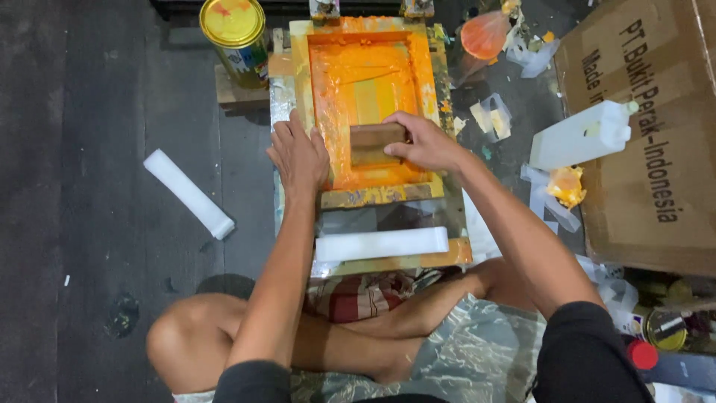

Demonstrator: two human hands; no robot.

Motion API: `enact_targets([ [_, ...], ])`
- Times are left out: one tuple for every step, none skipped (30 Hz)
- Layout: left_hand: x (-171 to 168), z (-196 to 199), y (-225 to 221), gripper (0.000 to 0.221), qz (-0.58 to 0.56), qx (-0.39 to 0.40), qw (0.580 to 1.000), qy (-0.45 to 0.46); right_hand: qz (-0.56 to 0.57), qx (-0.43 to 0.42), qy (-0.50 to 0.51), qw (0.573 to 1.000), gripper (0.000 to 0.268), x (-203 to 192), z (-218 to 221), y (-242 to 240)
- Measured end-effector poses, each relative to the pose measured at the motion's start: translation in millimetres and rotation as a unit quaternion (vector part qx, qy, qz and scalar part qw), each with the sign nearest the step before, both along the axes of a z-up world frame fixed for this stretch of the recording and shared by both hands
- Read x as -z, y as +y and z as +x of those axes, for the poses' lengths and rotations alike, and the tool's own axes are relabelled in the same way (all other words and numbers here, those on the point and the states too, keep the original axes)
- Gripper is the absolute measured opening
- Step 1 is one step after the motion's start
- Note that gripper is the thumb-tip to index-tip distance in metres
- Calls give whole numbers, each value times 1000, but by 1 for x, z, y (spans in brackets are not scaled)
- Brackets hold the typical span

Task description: Manual screen printing of orange ink onto small white strips using a squeegee and a screen frame.

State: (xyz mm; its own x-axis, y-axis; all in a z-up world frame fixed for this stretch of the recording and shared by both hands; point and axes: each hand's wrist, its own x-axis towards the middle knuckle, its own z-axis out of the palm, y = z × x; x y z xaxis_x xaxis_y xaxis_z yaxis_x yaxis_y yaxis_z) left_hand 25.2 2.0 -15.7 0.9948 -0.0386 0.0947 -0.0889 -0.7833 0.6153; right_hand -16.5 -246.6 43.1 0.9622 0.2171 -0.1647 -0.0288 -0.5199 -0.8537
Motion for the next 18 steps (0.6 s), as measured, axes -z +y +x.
enact_targets([
  [-3,1,-1,51,1,-1,1000,0,1,-1,0,1000,37,0,12,-1],
  [-4,0,0,51,-1,0,1000,6,-13,2,-19,1000,38,0,23,-2],
  [-6,-1,0,50,-2,0,1000,12,-27,5,-37,999,40,1,33,-2],
  [-8,0,-1,50,1,-1,1000,14,-24,4,-35,999,40,2,44,-3],
  [-9,1,-2,50,-3,0,1000,21,-23,15,-57,998,39,2,55,-3],
  [-10,0,-1,50,-5,1,1000,30,-20,26,-78,996,39,4,63,-1],
  [-9,1,-2,50,-1,1,999,34,-15,26,-74,997,39,13,76,-9],
  [-9,2,-3,50,3,-4,1000,29,-39,36,-123,991,41,22,89,-15],
  [-8,2,-3,50,7,-9,1000,24,-63,45,-171,982,44,31,102,-21],
  [-9,2,-3,50,11,-9,1000,26,-59,46,-169,983,44,32,101,-19],
  [-10,1,-2,49,2,-7,1000,16,-58,59,-184,979,39,33,100,-16],
  [-11,-1,-4,48,-11,-4,1000,6,-61,73,-198,976,36,32,97,-16],
  [-7,1,-2,48,-9,-3,1000,9,-60,74,-195,976,36,31,87,-11],
  [-3,2,-2,48,2,-3,1000,3,-62,70,-198,976,34,28,75,-8],
  [1,2,-1,47,13,-4,1000,-3,-65,65,-202,975,33,25,63,-4],
  [4,2,0,47,12,-2,1000,1,-67,66,-198,976,33,26,51,-1],
  [7,3,1,48,9,3,1000,-12,-67,53,-207,975,33,26,38,2],
  [9,2,1,48,5,7,1000,-26,-68,39,-216,973,34,25,25,5],
])
